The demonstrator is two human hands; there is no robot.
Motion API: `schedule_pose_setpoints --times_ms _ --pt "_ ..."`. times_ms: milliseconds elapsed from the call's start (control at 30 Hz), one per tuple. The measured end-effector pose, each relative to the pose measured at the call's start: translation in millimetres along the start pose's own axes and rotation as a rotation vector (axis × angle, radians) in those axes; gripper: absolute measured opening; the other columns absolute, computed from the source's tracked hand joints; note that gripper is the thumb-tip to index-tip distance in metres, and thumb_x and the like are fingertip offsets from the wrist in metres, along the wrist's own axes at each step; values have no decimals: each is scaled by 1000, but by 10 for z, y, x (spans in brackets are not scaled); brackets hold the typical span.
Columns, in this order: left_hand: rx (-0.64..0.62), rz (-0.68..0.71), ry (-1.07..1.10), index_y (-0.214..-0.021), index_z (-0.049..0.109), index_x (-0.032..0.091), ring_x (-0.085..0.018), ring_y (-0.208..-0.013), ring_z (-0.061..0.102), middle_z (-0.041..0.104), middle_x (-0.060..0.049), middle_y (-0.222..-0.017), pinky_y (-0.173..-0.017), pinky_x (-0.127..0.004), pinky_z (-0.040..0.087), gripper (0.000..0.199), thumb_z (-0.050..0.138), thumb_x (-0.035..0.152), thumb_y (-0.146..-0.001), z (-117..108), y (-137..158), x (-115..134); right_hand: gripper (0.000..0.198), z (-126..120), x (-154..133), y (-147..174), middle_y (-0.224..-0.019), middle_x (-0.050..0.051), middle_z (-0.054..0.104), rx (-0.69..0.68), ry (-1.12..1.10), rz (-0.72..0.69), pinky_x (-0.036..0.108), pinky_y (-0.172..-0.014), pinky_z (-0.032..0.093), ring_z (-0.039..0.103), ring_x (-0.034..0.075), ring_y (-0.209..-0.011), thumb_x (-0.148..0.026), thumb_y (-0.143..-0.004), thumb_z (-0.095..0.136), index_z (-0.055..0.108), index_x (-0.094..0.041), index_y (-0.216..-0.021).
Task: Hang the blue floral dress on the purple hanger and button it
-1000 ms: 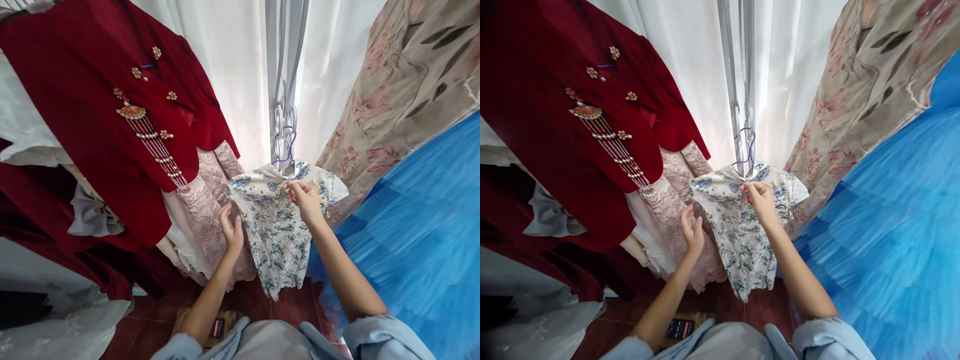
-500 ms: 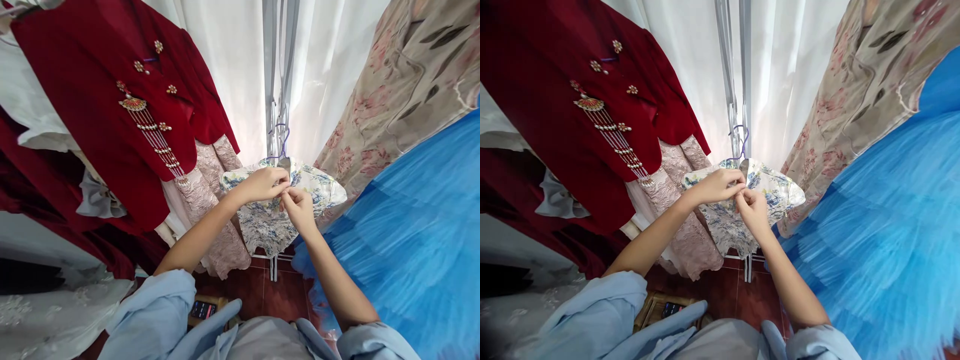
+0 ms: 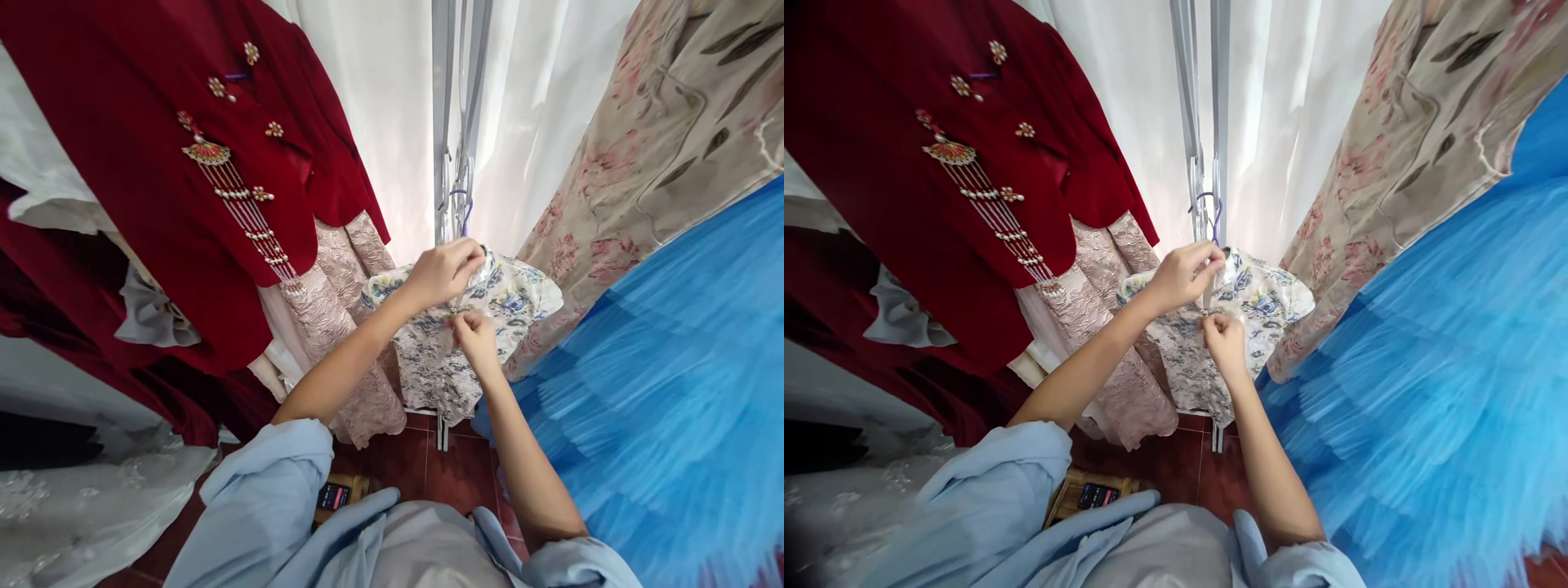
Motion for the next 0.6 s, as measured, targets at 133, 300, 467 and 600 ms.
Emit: schedule_pose_setpoints --times_ms 133,300,467,600 --pt "53 -22 83 -85 63 16 -15 -78 62 69 -5 -86 -71 -29 45 17 54 23 -98 -101 -104 -111 29 203 654 322 -43 -2 51 -18 91 179 26 -50 35 48 14 -45 -34 -79 49 62 -18 -59" --pt "-24 -162 358 -80 73 15 -14 -75 64 72 -4 -81 -68 -26 48 20 66 30 -91 -56 32 -441 37 441 1228 1008 -40 -3 47 -27 105 275 26 -49 35 47 15 -43 -42 -81 50 61 -19 -56" --pt "277 -378 658 -81 73 14 -7 -54 53 65 -1 -67 -47 -19 38 30 82 43 -77 -324 261 -1144 42 621 1447 1224 -42 -2 49 -66 60 306 27 -50 36 48 16 -44 -51 -85 50 66 -17 -66" --pt "556 -662 1000 -80 65 16 -2 -36 21 36 10 -49 -35 -19 14 26 76 39 -86 -691 517 -1855 51 736 1450 1210 -48 -1 53 -96 -86 270 28 -52 40 52 18 -48 -64 -87 52 69 -16 -81"
Point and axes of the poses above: each hand's wrist, its own y-axis away from the middle knuckle, its own z-axis out of the palm, x = y × z, the point moved 4 cm from there along -y, towards the middle knuckle
